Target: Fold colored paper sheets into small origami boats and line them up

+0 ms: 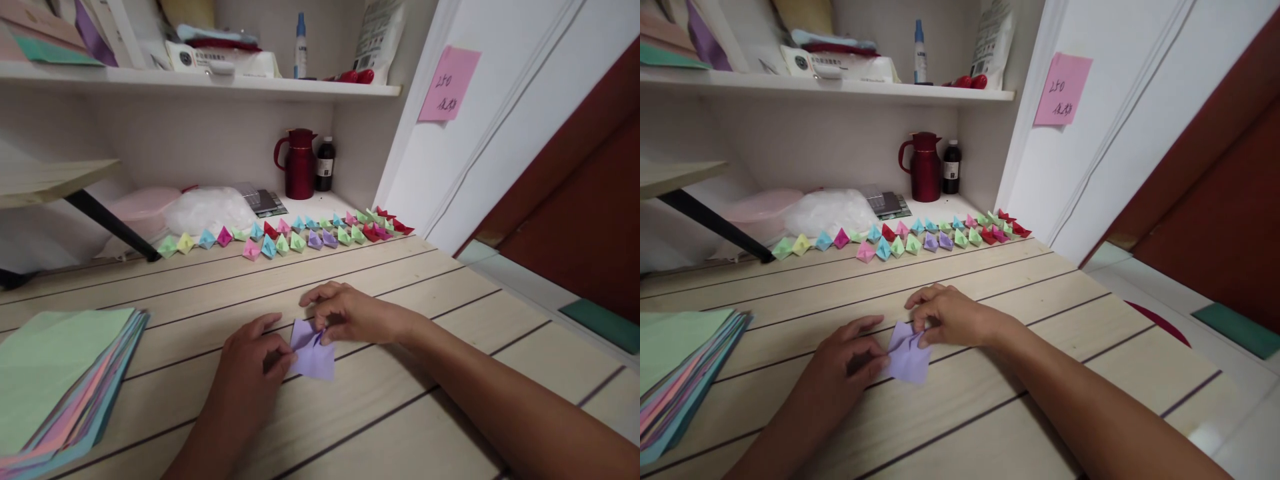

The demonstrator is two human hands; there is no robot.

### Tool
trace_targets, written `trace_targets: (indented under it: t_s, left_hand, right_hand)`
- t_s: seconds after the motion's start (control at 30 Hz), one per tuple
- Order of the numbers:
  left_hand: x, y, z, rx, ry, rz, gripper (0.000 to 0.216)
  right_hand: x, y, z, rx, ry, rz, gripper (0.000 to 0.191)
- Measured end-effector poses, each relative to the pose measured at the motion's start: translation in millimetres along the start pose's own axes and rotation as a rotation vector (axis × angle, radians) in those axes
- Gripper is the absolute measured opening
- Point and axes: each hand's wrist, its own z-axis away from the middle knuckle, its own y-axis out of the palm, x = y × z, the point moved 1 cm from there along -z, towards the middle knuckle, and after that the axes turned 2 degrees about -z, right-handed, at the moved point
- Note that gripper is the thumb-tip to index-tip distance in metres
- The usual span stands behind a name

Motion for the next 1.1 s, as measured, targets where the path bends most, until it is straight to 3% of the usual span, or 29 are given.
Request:
trace_targets:
  t_s: [0.6,0.7,0.87,1.0,1.1]
  left_hand:
    - [-2.5,9.6,-2.7,-0.118,-0.011,-0.21,0.015]
    - [0.9,10.6,-1.7,-0.119,0.007,-0.237,0.002]
    - [-1.1,8.9,-0.5,-0.141,0.226,-0.268,0.048]
    - [-10.6,5.9,0.4,-0.065,0.452,-0.304,0.043]
    - [-13.7,5.1,0.4,0.005,0.46,-0.334,0.038]
  right_hand:
    - [13.6,12.5,-7.0,-0.108,0.13,0.23,0.021]
    - [12.3,12.7,-8.0,-0.108,0.141,0.223,0.024]
    - [11.7,13.5,-8.8,-0.119,0.175,0.225,0.025]
    - [8.6,11.1,-7.3,-0.148,0.205,0.27,0.028]
    - [3.4,4.6,-4.9,-0.127,0.222,0.246,0.029]
